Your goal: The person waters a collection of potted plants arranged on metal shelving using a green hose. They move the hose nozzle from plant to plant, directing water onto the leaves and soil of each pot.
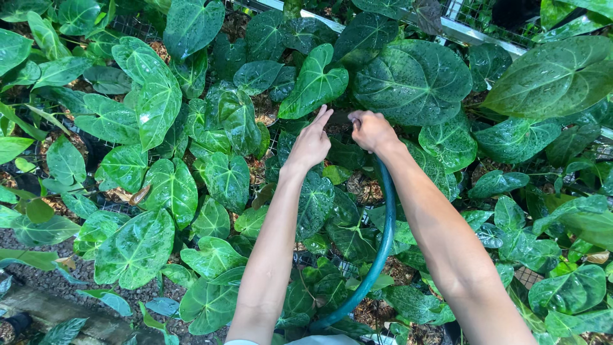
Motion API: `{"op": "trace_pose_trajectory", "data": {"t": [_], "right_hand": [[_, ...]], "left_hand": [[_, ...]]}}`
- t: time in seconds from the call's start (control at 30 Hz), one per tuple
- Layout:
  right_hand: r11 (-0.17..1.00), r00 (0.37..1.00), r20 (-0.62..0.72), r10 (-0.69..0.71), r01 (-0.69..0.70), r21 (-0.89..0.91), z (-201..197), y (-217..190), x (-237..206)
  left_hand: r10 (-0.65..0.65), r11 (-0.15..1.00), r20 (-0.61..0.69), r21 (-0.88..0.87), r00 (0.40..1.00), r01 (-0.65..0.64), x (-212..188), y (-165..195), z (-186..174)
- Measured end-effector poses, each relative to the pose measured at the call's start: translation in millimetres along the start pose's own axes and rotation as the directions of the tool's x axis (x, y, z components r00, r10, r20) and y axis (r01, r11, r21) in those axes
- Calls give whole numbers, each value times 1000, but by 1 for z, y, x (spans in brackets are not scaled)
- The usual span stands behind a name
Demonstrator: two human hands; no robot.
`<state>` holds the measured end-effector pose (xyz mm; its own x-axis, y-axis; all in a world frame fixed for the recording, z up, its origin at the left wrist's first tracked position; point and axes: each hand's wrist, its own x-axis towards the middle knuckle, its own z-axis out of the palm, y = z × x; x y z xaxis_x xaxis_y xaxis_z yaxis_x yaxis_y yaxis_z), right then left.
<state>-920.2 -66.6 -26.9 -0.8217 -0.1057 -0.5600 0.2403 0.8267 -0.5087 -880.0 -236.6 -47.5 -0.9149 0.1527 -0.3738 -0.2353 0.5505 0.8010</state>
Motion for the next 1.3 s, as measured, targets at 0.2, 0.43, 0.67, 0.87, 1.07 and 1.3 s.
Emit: {"op": "trace_pose_trajectory", "data": {"t": [0.2,0.43,0.67,0.87,1.07,1.3], "right_hand": [[991,979,-158,-130,123,-55,4,4,5],[997,998,-25,-61,62,35,3,-7,-1],[998,998,0,-56,56,31,2,-8,-1],[1000,1000,23,-4,4,-4,1,-4,-2],[1000,1000,1,16,-16,-9,-5,-8,-11],[1000,999,-33,15,-15,5,-15,-6,-21]], "left_hand": [[19,1000,-2,4,1000,-19,1,1,-1],[38,999,-16,1,999,-38,2,-1,-1],[38,999,-24,12,999,-37,0,1,-1],[1,1000,11,5,1000,-1,-6,9,0],[59,998,-12,-9,998,-59,-16,6,15],[-1,1000,-2,5,1000,1,-42,12,47]]}}
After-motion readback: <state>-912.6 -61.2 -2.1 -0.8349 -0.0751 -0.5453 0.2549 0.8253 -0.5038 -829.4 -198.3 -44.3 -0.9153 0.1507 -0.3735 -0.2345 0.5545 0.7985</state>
